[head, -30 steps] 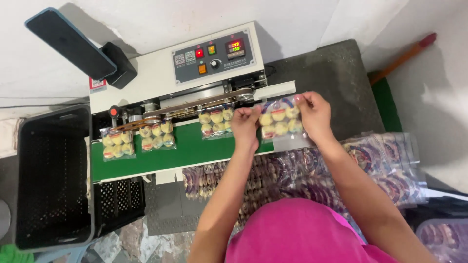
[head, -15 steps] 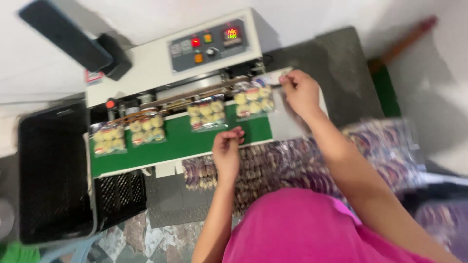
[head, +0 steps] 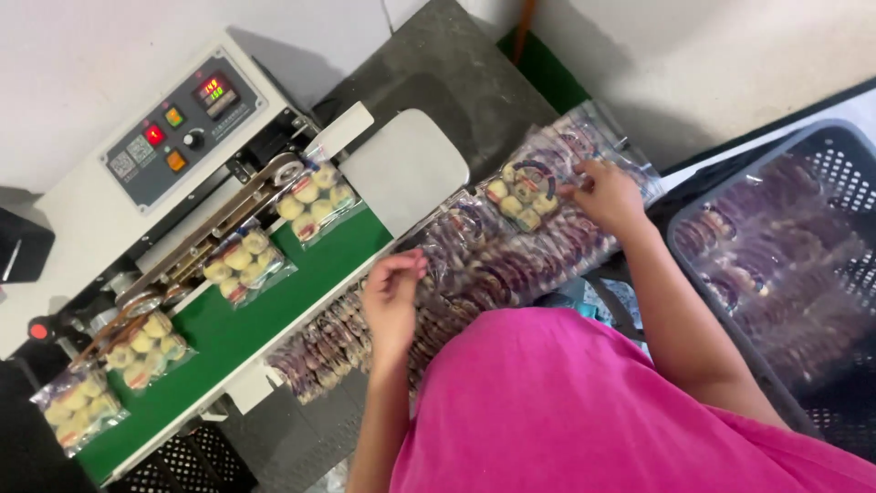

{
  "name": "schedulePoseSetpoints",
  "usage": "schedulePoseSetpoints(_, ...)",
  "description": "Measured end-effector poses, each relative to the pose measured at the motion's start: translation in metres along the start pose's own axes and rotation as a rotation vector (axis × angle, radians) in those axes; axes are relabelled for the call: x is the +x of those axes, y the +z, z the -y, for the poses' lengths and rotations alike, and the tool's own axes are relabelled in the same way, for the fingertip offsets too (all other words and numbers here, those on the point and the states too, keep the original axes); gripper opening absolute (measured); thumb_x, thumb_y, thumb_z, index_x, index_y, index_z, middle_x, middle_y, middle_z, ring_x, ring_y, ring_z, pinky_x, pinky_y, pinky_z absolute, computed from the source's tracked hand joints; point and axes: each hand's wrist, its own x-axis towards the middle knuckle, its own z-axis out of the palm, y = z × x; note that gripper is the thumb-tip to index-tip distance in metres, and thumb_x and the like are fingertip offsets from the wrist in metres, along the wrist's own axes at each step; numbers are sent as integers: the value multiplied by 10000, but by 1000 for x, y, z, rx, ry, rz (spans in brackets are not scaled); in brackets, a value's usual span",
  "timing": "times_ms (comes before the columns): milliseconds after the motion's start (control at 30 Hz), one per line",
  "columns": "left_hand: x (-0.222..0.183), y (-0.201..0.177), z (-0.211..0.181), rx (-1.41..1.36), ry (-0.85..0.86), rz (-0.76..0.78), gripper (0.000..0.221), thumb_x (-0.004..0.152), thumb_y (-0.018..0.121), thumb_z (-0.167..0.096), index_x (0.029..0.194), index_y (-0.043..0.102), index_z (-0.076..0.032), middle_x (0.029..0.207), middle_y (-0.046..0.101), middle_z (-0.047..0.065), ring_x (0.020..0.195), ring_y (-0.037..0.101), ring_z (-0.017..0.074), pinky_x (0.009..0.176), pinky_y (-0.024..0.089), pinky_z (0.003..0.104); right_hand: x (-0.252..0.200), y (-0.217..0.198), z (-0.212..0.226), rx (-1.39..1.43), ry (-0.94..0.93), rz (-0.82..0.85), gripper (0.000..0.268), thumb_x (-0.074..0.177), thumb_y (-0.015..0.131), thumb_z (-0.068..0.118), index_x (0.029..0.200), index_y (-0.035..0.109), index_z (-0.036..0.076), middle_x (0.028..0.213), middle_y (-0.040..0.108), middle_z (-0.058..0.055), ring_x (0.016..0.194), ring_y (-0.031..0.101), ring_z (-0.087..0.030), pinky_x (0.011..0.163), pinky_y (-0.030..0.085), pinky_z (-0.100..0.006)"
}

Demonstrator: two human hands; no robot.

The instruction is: Placing individual bags of cookies onto a conveyor belt for a heat sealing machine.

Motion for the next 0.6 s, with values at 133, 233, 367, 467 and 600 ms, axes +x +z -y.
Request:
schedulePoseSetpoints(133, -5, 28, -13, 63, -6, 212, 112, 982, 646, 114, 960, 700, 19, 1071, 767, 221, 949, 772, 230, 859, 658, 372, -19, 6, 15, 46, 32, -101, 464, 871, 747, 504, 1273, 660, 289, 952, 728, -87, 1036, 727, -392, 940, 567, -540)
schedulePoseSetpoints(233, -9, 34, 0, 49, -25, 266, 108, 986, 655, 106, 956, 707, 16, 1066, 772, 204, 952, 781, 218, 856, 660, 356, -13, 17, 17, 101, 64, -59, 414, 881, 751, 508, 1196, 681, 250, 947, 749, -117, 1047, 726, -409, 947, 555, -552)
schedulePoseSetpoints(367, -19, 29, -1, 63, -56, 267, 100, 999, 644, 87, 959, 706, 19, 1094, 773, 196, 977, 764, 198, 863, 654, 344, -1, 43, -2, -1, -136, -273, 261, 886, 798, 430, 982, 750, 192, 1060, 653, -108, 1079, 662, -391, 953, 539, -499)
schedulePoseSetpoints(467, -16, 22, -7, 83, -51, 256, 82, 1003, 666, 57, 961, 709, 2, 1094, 776, 179, 996, 749, 194, 890, 639, 331, -21, 18, 28, 395, -400, -253, 206, 933, 791, 196, 1031, 635, 104, 1177, 713, -156, 1125, 664, -398, 954, 519, -513)
schedulePoseSetpoints(600, 5, 33, -5, 226, 102, 241, 45, 989, 737, -39, 1005, 759, -74, 1055, 796, 153, 1052, 748, 200, 953, 602, 360, -37, -4, 63, 723, -480, -75, 188, 1005, 728, 58, 1056, 549, 80, 1078, 756, -135, 1023, 718, -262, 877, 552, -391)
